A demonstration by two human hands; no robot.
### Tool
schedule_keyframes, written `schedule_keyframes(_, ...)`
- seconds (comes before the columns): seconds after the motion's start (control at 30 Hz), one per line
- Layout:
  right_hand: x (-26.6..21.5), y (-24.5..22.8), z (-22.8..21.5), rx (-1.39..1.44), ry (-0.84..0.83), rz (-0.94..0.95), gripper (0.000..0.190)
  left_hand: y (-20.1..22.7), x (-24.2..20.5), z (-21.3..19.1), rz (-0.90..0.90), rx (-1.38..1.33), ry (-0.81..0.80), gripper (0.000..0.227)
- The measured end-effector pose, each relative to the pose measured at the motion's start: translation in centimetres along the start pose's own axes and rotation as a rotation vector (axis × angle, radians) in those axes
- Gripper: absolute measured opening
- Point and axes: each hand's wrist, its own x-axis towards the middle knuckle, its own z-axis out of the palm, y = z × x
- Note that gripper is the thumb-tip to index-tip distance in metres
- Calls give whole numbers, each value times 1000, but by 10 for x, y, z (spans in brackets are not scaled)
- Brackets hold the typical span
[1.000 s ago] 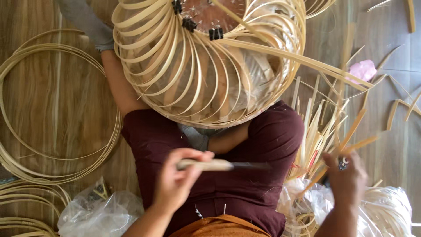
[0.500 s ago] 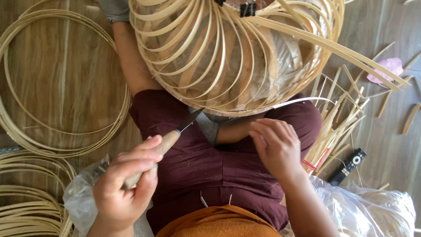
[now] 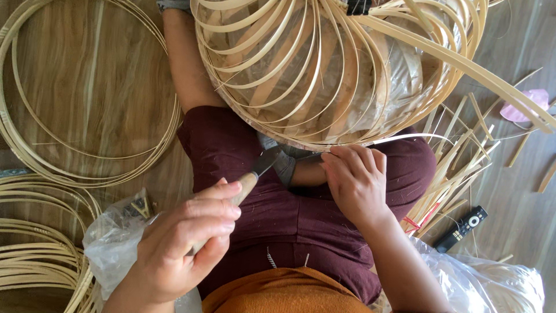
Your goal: The person is assembling a spherical bamboo structure by applying glue from a bottle to the rim and attaching thin curved slats one at a time. They use small binder clips to secure parts of the structure while pressing the slats into place by hand.
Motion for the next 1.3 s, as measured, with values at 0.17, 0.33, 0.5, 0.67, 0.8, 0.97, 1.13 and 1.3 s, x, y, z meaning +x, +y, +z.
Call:
schedule_keyframes(0.17,3,0,5,-63,16,-22,24,-8,1,8,10,-41,-26,22)
schedule_keyframes(0.33,-1,6,-9,-9,38,83,18,-12,6,18,50,-55,-30,24)
schedule_keyframes(0.5,-12,9,-19,23,40,147,18,-11,17,23,86,-59,-70,25)
schedule_keyframes(0.67,-24,17,-33,-4,33,186,16,-8,30,21,96,-44,-120,24)
schedule_keyframes(0.8,-35,34,-44,-3,69,232,13,-13,43,18,111,-97,-228,22)
schedule_keyframes(0.97,-46,60,-63,-97,122,296,6,-23,72,18,-53,47,-328,21)
schedule_keyframes(1.13,-50,80,-73,-144,190,359,9,-31,93,17,-47,-68,-384,18)
schedule_keyframes(1.3,-32,111,-74,-335,308,266,34,-38,96,48,188,-135,-382,16)
